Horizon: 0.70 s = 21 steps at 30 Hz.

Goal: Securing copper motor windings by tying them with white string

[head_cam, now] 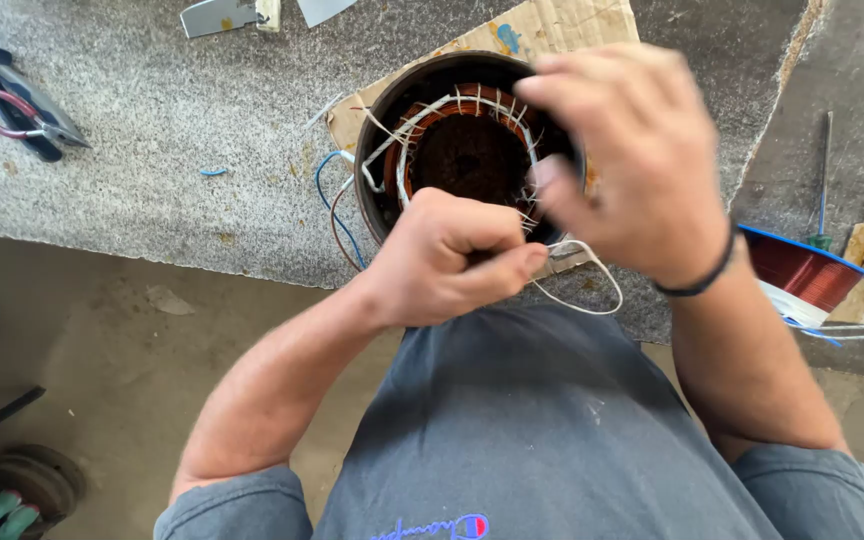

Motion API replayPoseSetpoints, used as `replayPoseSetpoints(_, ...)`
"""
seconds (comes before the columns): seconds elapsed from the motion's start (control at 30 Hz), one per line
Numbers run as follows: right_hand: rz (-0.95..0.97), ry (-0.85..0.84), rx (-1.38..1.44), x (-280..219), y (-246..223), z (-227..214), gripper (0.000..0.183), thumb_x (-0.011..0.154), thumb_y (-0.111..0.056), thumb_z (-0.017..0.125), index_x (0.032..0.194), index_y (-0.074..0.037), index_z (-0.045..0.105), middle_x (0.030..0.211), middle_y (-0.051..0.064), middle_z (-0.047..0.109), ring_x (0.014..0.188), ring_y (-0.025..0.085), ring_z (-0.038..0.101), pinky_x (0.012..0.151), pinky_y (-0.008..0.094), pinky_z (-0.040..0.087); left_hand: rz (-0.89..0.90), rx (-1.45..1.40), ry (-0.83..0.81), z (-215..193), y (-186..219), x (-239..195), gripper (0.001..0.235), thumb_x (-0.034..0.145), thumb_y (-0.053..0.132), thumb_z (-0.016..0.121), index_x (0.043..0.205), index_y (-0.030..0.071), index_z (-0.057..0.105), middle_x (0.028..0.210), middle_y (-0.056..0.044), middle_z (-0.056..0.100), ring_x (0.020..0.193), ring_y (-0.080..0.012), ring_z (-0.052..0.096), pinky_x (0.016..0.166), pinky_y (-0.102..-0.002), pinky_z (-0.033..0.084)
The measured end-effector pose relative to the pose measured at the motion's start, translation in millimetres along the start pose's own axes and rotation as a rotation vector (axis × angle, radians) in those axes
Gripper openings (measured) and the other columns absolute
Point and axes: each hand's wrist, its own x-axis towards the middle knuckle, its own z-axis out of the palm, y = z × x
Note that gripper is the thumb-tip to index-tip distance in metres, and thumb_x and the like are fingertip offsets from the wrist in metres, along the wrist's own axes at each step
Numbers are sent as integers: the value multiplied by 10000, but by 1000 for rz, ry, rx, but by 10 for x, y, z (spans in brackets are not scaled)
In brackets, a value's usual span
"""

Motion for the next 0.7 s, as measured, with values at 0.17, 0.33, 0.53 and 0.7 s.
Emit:
replayPoseSetpoints(0.17,87,-181,174,-75,-14,274,644,965,-135,563,1559,41,391,1640,273,313,1520,475,345,1303,586,291,333,222,119,178,-163,-47,422,989,110,614,646,98,369,563,-50,347,489,-222,329,469,-375,244)
replayPoseSetpoints(0.33,62,-142,140,-68,-54,248,659,898,4,522,1539,104,403,1621,288,338,1512,480,379,1302,577,321,507,401,130,137,-154,-14,416,1004,130,613,668,97,369,571,-65,385,489,-250,397,482,-390,292)
replayPoseSetpoints(0.53,-127,-199,73,-134,-173,201,558,1080,-431,326,1164,-141,796,1493,163,622,1472,423,438,1248,555,90,261,208,63,-88,-14,32,337,1062,228,518,755,90,493,640,-63,470,595,-256,482,567,-400,335)
replayPoseSetpoints(0.7,-76,-216,179,-99,-212,195,392,1076,-355,442,931,-110,712,1119,34,741,1223,348,648,1178,612,149,486,358,135,-110,37,92,361,1077,232,506,745,93,478,662,-38,520,595,-253,471,601,-381,394)
